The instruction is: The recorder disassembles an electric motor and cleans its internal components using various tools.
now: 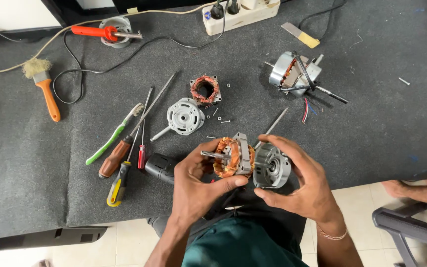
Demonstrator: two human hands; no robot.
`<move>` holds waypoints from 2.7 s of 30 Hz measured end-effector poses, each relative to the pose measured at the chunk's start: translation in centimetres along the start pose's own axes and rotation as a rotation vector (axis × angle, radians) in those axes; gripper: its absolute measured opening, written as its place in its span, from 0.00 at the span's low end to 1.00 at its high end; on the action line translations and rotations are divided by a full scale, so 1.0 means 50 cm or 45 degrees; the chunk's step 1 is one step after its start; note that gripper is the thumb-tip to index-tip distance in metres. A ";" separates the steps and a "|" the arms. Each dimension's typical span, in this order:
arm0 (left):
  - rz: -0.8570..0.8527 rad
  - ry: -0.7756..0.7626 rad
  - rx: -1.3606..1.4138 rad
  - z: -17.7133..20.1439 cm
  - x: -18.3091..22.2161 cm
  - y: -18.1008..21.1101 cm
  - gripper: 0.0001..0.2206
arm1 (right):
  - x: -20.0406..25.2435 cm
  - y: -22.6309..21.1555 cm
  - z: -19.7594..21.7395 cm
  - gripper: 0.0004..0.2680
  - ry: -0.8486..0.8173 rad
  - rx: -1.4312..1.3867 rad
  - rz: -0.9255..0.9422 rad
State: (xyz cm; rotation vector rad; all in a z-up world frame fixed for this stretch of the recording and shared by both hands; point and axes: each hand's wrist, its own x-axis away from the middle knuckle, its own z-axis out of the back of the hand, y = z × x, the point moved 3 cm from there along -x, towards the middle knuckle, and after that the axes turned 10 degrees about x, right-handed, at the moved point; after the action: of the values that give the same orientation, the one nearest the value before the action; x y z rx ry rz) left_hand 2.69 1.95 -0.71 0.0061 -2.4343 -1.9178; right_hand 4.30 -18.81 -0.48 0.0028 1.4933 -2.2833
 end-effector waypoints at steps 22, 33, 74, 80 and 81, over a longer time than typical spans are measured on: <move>0.221 0.111 0.966 0.056 -0.012 -0.084 0.25 | -0.011 0.099 0.076 0.28 0.333 0.790 -0.140; 0.198 0.076 0.533 0.035 -0.021 -0.075 0.27 | 0.000 0.127 0.087 0.31 0.414 0.784 -0.153; 0.165 -0.243 -1.377 -0.039 -0.302 -0.049 0.28 | 0.047 0.189 0.083 0.31 0.551 0.512 -0.049; -0.003 -0.150 -1.386 -0.005 -0.230 0.015 0.24 | 0.046 0.178 0.080 0.30 0.546 0.719 0.023; -0.009 -0.149 -1.388 0.002 -0.219 0.021 0.24 | 0.042 0.179 0.081 0.30 0.550 0.719 0.028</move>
State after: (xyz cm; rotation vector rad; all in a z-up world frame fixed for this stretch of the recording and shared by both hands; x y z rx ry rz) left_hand 13.63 2.58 -0.07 -0.1310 -1.1211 -2.9887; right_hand 6.25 -26.12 -7.06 0.7044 0.9505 -2.7199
